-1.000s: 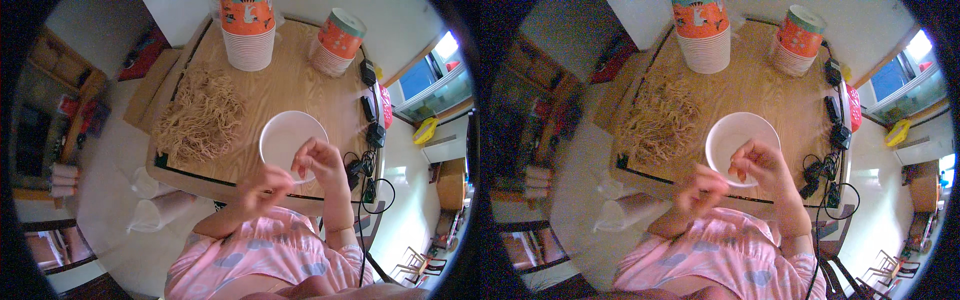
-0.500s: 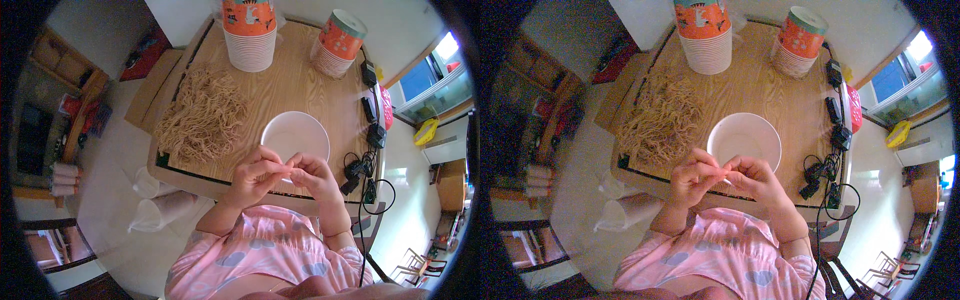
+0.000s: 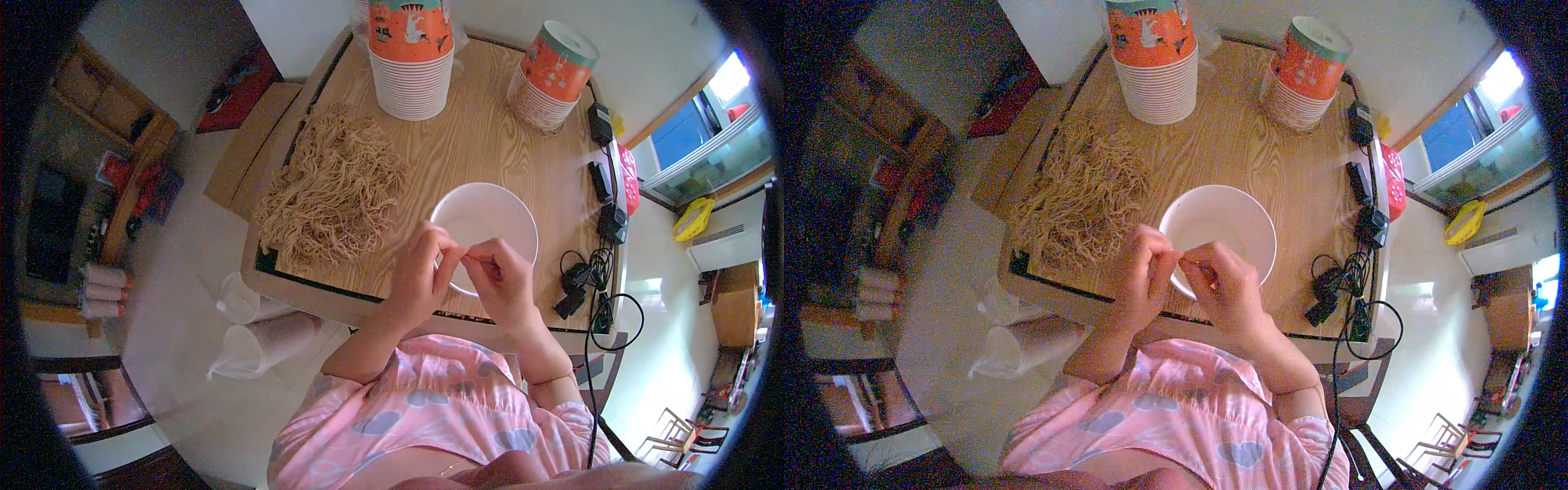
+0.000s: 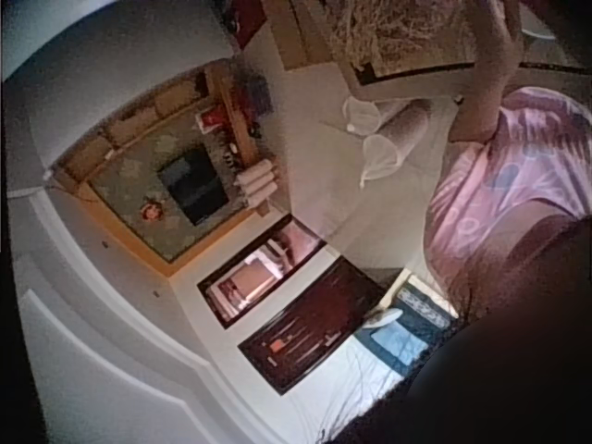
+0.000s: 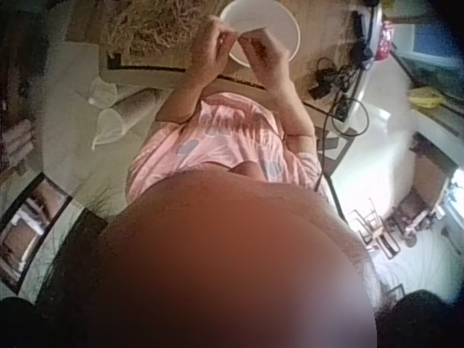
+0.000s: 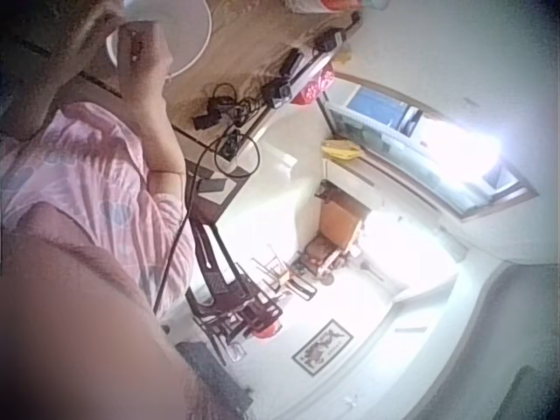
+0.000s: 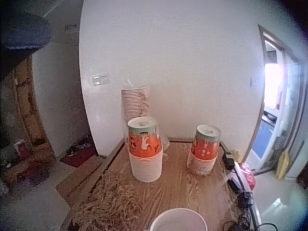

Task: Threading a thin string through pre-punched holes in decorated paper cups.

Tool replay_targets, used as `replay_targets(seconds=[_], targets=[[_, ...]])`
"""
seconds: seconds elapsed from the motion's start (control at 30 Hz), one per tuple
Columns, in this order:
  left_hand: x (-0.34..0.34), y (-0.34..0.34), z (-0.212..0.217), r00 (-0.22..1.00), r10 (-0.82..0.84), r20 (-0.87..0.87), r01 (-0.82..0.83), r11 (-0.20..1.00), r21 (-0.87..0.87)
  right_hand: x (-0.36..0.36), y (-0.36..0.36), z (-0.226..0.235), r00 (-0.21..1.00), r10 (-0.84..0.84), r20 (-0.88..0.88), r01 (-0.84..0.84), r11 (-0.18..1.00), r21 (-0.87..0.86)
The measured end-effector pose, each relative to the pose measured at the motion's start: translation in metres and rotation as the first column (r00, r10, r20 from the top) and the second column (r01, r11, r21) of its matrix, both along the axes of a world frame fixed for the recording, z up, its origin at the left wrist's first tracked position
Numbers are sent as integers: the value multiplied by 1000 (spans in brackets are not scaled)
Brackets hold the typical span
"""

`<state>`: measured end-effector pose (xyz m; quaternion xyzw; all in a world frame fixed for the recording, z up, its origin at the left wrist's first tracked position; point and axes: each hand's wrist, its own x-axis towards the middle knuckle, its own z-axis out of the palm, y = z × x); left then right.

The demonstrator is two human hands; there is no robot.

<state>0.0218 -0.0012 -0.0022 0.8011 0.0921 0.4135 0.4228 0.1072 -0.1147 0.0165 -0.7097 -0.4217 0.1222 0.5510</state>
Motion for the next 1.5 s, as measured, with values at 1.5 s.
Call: replay_targets(seconds=[1.5], targets=[[-4,-11,-5,979,-8,-201,-21,990,-140,-14,-2,-31,40,301,-953,266,916,300]])
